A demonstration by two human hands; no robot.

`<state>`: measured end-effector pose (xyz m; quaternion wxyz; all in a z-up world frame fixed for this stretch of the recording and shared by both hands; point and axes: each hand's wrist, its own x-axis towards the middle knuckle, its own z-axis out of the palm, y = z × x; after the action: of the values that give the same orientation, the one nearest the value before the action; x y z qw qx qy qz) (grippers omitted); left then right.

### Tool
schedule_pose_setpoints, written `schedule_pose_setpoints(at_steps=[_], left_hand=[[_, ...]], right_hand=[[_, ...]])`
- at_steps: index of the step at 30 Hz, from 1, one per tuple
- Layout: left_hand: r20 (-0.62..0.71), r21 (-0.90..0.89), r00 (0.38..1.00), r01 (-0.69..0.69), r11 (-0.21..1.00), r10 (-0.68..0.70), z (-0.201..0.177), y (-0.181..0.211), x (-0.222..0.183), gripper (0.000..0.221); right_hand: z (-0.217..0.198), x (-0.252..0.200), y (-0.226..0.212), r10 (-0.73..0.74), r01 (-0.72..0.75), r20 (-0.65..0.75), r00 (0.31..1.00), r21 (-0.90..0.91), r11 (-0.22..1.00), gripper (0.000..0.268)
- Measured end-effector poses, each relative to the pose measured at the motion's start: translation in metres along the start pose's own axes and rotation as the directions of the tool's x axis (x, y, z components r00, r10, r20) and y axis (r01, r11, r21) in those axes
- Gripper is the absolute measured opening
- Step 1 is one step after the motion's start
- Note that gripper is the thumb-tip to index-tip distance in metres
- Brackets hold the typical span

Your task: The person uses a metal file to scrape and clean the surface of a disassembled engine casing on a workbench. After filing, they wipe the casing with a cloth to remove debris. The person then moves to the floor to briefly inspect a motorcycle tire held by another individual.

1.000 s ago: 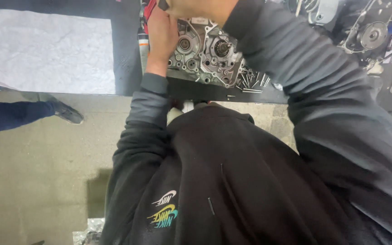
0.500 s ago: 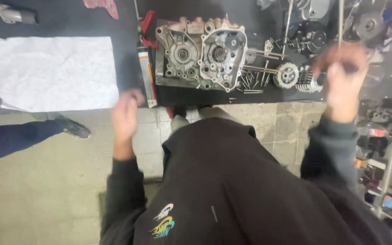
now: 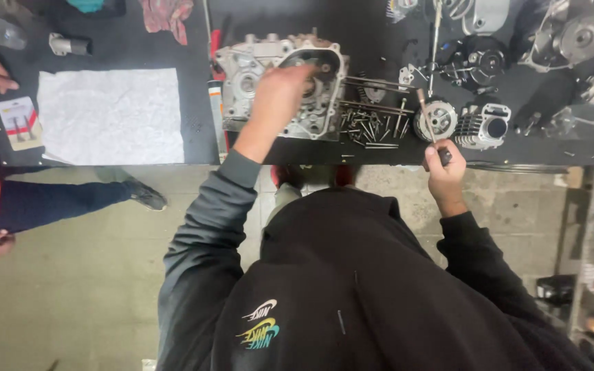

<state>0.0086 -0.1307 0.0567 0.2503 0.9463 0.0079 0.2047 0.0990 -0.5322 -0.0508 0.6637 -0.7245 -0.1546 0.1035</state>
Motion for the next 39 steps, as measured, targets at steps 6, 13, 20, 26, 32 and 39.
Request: schedule_pose_setpoints(at_steps=[6,13,20,26,32,39], left_hand=[[-0.160,0.075,0.985,0.084,0.994,-0.072,0.017,0.014,0.000,0.014],[-0.289,0.200,0.913,0.352,0.914,-0.288,0.027,0.033,0.007,0.044],[-0.108,0.139,0.990,0.109,0.984,-0.094,-0.007,0.056,0.008,0.047],[0.131,0.552,0.987,0.009,0.834,-0.098,-0.015,0.054,0.020,0.027],[0.331,0.728,0.943,-0.241,0.642,-0.022,-0.007,0.035,0.027,0.009],[0.299,0.726,0.947,-0.307,0.615,0.119,0.006,0.016,0.021,0.020]], right_hand=[[-0.061,-0.012,0.038,0.096,-0.102,0.162,0.982,0.027,0.994,0.010],[-0.065,0.010,0.058,0.178,-0.100,0.321,0.930,-0.247,0.964,0.017],[-0.011,0.065,0.073,-0.029,0.285,0.480,0.877,-0.470,0.836,0.033],[0.033,0.106,0.038,0.014,0.423,0.556,0.831,-0.649,0.632,0.068],[0.070,0.097,0.036,-0.238,0.547,0.703,0.670,-0.251,0.799,0.061],[0.065,0.100,-0.057,-0.354,0.609,0.674,0.649,-0.181,0.772,0.014]])
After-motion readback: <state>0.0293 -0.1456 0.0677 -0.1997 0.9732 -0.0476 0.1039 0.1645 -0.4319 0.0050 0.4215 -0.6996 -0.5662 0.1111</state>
